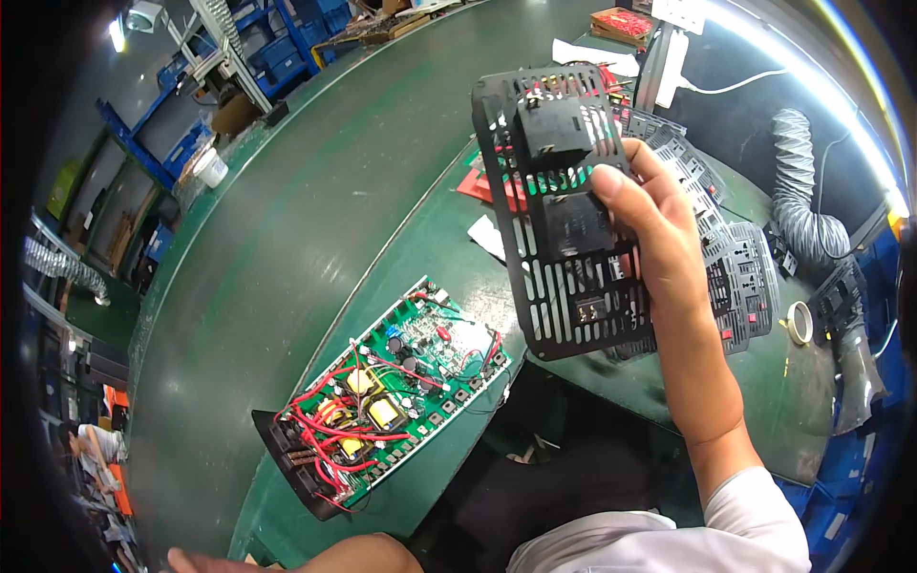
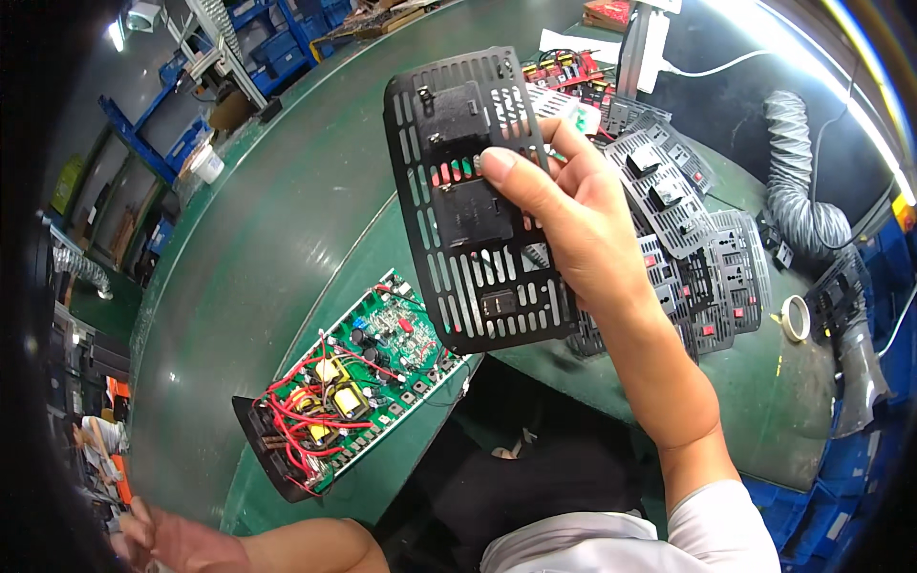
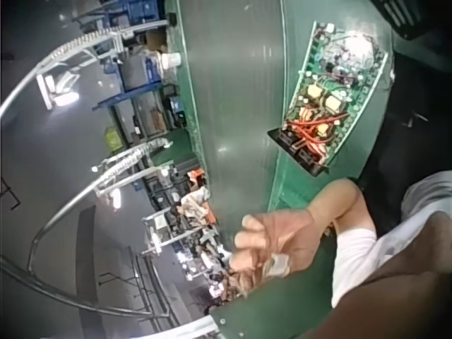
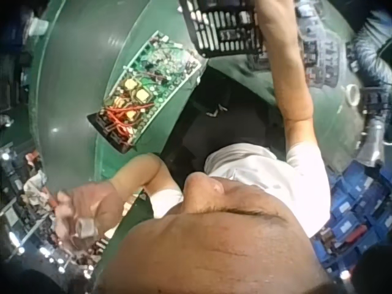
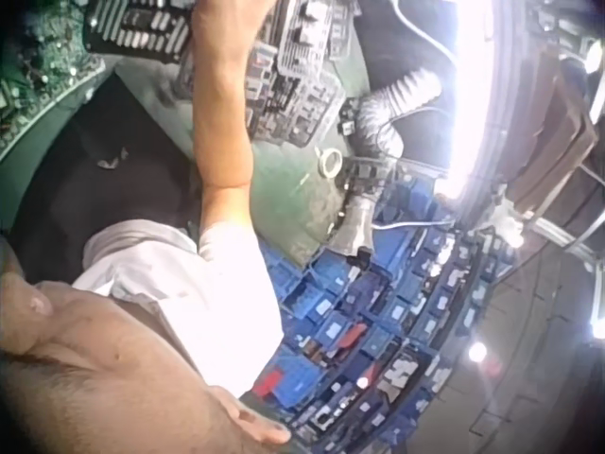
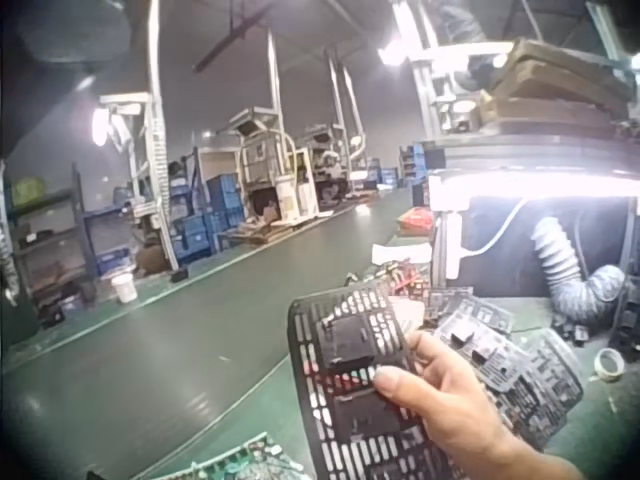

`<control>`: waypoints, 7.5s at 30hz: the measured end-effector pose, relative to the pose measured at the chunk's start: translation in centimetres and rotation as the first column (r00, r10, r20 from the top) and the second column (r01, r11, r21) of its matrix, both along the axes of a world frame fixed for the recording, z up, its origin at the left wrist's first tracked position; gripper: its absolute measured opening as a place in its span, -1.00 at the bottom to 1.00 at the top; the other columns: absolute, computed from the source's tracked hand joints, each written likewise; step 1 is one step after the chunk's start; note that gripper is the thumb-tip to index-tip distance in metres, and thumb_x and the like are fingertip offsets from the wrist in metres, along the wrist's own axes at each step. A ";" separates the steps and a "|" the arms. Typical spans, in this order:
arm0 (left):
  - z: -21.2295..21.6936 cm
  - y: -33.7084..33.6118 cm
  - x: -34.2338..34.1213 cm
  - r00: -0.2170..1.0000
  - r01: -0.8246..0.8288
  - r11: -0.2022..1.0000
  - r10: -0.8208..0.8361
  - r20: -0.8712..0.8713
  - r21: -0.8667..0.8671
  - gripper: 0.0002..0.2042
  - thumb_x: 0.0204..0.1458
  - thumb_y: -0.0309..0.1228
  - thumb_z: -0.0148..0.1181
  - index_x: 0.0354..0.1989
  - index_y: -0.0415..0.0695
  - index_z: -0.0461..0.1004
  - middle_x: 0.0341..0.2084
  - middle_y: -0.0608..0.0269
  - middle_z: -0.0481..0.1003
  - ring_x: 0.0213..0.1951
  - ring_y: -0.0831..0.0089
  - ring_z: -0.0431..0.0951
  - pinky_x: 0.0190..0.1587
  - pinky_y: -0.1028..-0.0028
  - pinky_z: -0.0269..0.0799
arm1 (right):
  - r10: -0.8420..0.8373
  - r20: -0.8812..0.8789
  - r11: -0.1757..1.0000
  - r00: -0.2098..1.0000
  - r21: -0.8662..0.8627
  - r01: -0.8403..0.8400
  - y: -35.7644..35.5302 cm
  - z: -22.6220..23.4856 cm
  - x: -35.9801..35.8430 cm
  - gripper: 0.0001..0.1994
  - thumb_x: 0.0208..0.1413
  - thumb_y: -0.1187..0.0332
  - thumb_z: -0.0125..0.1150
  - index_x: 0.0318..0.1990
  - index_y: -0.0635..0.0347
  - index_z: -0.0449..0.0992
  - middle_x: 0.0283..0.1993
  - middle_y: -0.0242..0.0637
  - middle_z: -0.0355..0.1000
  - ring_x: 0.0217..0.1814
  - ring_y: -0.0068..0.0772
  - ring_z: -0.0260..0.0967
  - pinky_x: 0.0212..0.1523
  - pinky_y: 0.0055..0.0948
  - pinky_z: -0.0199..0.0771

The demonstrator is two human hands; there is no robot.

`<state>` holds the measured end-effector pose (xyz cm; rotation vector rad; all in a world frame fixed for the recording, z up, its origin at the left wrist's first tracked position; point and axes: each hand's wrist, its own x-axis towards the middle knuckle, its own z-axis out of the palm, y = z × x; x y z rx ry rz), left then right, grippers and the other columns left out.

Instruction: Assembling a circuit board into its plastic housing and securing components.

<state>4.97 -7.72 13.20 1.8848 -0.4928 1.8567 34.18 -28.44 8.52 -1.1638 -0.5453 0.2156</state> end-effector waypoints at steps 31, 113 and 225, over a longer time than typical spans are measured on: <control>-2.4 -9.0 9.7 0.181 0.496 0.839 0.153 -0.971 0.225 -0.62 -0.05 -0.46 0.18 0.01 -0.23 0.49 -0.17 0.14 0.50 -0.14 0.25 0.56 -0.16 0.31 0.47 | -0.073 0.134 0.993 0.988 -0.080 0.084 -1.5 -0.5 0.9 -0.66 0.22 0.37 0.30 0.07 0.29 0.40 -0.28 -0.38 0.54 -0.31 -0.69 0.45 -0.30 -0.63 0.45; -17.7 7.3 20.4 0.207 -0.421 0.845 -0.263 -0.942 -0.328 -0.76 -0.05 -0.49 0.28 -0.19 -0.29 0.61 -0.42 0.16 0.62 -0.38 0.46 0.60 -0.27 0.44 0.47 | 0.170 -0.391 0.984 0.905 0.027 -0.174 9.5 -18.8 2.7 -0.46 0.19 0.59 0.14 0.33 0.16 0.23 0.04 -0.31 0.45 0.02 -0.44 0.46 0.07 -0.37 0.52; -17.6 5.3 21.8 0.344 -0.195 0.980 0.044 -0.938 -0.026 -0.75 0.07 -0.57 0.20 -0.07 -0.25 0.60 -0.34 0.04 0.57 -0.31 0.19 0.59 -0.18 0.35 0.46 | 0.287 0.249 0.761 0.925 -0.645 -0.063 8.6 -13.5 1.7 -0.47 0.25 0.50 0.00 0.39 0.25 0.19 0.08 0.25 0.44 0.15 0.24 0.40 0.14 -0.02 0.39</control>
